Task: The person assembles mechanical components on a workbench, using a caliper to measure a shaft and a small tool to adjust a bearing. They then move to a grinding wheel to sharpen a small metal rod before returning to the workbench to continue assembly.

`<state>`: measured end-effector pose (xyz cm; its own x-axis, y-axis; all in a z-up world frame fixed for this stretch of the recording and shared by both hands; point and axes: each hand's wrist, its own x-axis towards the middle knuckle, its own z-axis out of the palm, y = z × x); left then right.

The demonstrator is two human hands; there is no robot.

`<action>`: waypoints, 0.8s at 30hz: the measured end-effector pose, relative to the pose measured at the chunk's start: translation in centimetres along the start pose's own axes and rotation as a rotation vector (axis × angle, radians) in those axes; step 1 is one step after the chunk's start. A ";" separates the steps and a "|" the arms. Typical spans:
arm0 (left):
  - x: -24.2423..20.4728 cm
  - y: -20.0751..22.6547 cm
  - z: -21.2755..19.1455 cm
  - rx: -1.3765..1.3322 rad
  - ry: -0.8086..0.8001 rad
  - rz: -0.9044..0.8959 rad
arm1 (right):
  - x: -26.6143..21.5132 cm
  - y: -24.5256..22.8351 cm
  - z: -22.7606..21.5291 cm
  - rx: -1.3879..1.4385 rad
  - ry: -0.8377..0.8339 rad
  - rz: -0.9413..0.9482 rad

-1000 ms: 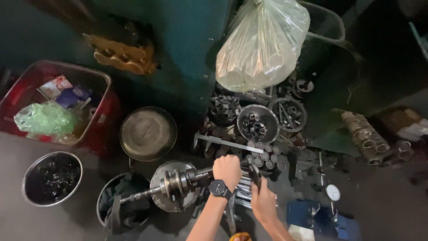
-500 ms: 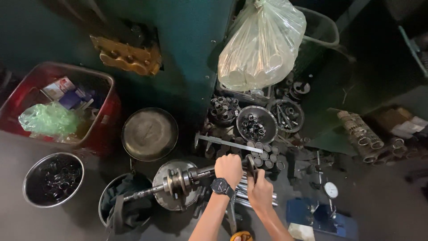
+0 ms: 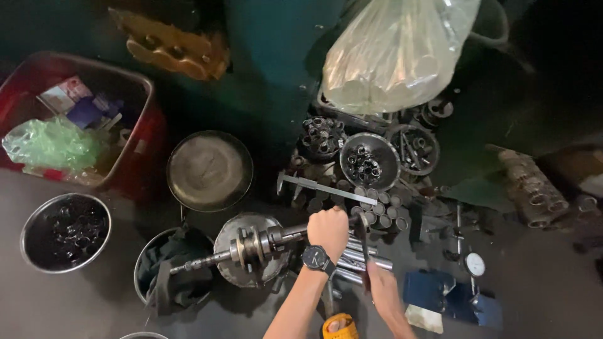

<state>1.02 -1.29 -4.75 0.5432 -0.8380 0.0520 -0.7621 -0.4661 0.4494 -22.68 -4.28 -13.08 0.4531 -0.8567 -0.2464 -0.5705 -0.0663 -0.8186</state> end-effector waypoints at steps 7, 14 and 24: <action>0.0 1.1 -2.0 -0.012 -0.064 0.001 | -1.2 10.1 -2.5 0.233 -0.098 0.555; -1.0 1.3 -0.8 -0.034 0.043 -0.031 | -4.5 -2.2 -10.4 -0.034 -0.044 0.997; -1.1 1.2 -2.3 0.010 0.011 0.031 | -4.9 -13.3 -8.8 -0.029 -0.228 0.973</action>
<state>0.33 -0.30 -2.22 0.5230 -0.8490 0.0752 -0.7819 -0.4429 0.4387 -23.32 -3.69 3.57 -0.1013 -0.4259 -0.8991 -0.7784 0.5967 -0.1950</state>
